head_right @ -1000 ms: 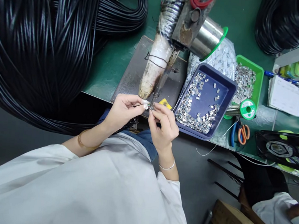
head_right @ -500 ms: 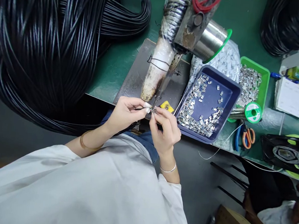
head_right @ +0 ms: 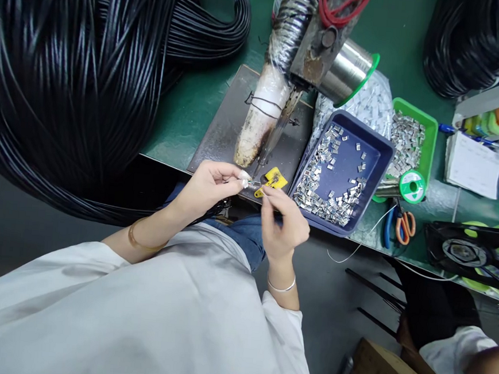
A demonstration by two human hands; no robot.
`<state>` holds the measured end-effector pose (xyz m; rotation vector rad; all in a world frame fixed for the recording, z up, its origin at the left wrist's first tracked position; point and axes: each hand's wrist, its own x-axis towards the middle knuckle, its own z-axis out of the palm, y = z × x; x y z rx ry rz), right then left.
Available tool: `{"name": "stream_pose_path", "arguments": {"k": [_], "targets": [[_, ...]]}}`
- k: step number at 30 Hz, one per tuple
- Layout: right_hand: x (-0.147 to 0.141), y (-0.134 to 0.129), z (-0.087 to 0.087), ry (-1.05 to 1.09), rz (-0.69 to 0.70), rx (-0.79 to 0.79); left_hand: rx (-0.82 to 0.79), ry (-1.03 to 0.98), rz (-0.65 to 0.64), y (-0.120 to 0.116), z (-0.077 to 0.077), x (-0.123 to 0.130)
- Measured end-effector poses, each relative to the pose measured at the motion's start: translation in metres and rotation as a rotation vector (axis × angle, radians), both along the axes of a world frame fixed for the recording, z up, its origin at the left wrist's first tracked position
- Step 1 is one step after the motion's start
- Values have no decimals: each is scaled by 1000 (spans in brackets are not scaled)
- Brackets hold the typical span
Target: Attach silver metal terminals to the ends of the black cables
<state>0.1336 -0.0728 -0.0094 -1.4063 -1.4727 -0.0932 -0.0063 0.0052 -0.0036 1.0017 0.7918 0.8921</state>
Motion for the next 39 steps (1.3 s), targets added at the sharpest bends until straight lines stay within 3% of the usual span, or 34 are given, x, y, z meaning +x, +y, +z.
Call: {"name": "stream_pose_path", "arguments": {"k": [4,13,23,30,39], "targets": [[-2,4,-4,-159,44,-33,-9,-3,35,1,0,2],[-6,9,0,-120,34,-26,68,11,40,3,7,3],[-4,8,-2,-104,37,-32,144,121,30,-3,-5,1],[-7,9,2,-118,11,-18,259,174,43,-6,0,0],[-2,5,0,-106,62,-106,185,163,-57,-5,-9,-3]]}}
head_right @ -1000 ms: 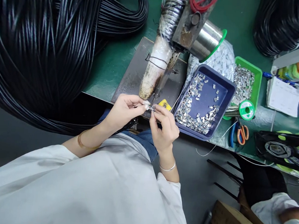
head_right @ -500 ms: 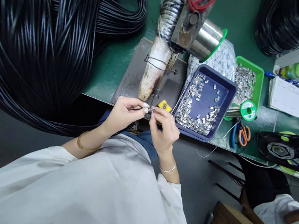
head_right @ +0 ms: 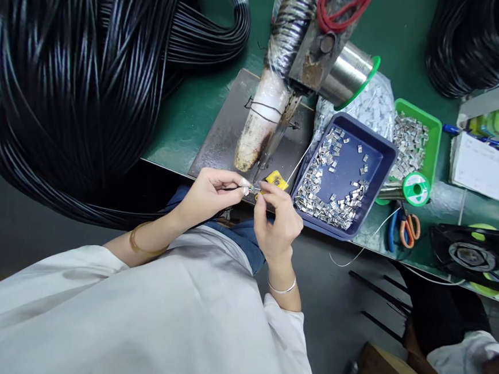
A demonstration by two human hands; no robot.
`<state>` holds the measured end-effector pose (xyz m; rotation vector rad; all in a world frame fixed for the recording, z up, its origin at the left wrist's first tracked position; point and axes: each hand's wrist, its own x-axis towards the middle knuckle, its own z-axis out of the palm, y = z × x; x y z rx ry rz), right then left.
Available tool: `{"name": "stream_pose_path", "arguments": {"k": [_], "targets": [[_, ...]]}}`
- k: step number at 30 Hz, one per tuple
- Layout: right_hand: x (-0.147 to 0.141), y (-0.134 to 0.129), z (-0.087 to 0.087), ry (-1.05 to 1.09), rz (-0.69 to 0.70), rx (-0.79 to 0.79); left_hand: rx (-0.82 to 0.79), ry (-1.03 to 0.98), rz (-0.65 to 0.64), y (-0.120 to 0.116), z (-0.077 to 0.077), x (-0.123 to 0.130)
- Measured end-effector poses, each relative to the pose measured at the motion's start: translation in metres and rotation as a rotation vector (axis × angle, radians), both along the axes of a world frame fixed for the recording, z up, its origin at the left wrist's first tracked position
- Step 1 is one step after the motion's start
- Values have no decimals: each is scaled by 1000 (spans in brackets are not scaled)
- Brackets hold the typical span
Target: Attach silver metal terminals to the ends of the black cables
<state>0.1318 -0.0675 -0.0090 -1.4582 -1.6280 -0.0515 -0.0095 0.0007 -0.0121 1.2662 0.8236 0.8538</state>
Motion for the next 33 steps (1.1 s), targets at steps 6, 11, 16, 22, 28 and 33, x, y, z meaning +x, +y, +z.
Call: {"name": "stream_pose_path", "arguments": {"k": [6,11,16,22,28,33], "targets": [[5,2,7,-3,-27,-65,126,82,23,-12,1,-5],[6,2,3,222,42,-113,8,-35,-117,-14,6,-13],[9,-9,-2,193,-61,-47,-259,-194,-265,-9,9,-17],[-5,-14,12,-132,-13,-168,-76,-142,-178,-14,2,-17],[-6,-4,9,155,-113,-196,315,6,-33,-21,-5,-14],[-4,-6,7,320,-129,107,612,74,161,-20,-7,-11]]}}
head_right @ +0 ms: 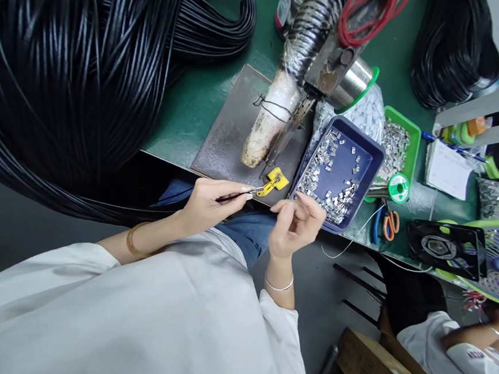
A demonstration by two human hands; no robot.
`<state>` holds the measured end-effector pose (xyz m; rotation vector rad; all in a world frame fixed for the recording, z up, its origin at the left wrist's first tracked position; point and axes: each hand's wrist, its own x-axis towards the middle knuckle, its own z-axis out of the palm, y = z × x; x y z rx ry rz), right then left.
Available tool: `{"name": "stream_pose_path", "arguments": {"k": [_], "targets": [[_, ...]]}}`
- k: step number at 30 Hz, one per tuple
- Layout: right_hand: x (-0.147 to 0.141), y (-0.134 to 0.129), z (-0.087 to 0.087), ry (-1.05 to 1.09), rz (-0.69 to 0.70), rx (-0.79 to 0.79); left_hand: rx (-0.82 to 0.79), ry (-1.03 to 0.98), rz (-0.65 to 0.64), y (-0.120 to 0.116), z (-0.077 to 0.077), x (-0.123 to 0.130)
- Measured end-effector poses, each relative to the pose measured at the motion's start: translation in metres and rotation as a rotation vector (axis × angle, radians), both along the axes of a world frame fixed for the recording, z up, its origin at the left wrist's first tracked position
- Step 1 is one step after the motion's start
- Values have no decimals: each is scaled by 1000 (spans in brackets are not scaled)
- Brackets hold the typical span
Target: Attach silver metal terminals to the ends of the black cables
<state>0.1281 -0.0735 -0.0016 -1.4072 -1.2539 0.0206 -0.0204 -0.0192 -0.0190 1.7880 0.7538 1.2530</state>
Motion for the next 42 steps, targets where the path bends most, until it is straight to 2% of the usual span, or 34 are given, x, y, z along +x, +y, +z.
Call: {"name": "stream_pose_path", "arguments": {"k": [2,6,8,12,15,20,29,34,42], "targets": [[0,-1,-2,17,25,51,74,8,40,1,0,1],[0,-2,-7,-183,43,-55,102,33,68,3,1,4],[-1,0,-9,-281,57,-93,-6,19,37,3,2,6],[-5,4,-13,-328,38,-55,-430,-112,-75,7,3,10],[-7,6,-15,-313,23,-35,-561,-168,-112,10,3,12],[-6,8,-16,-278,22,-57,-554,-159,-110,13,4,14],[-8,10,-12,-263,18,-24,-449,-123,-70,16,11,12],[-7,7,-15,-247,65,3,-522,-142,-104,15,7,10],[-6,7,-15,-273,55,-16,-595,-107,-123,13,7,12]]}}
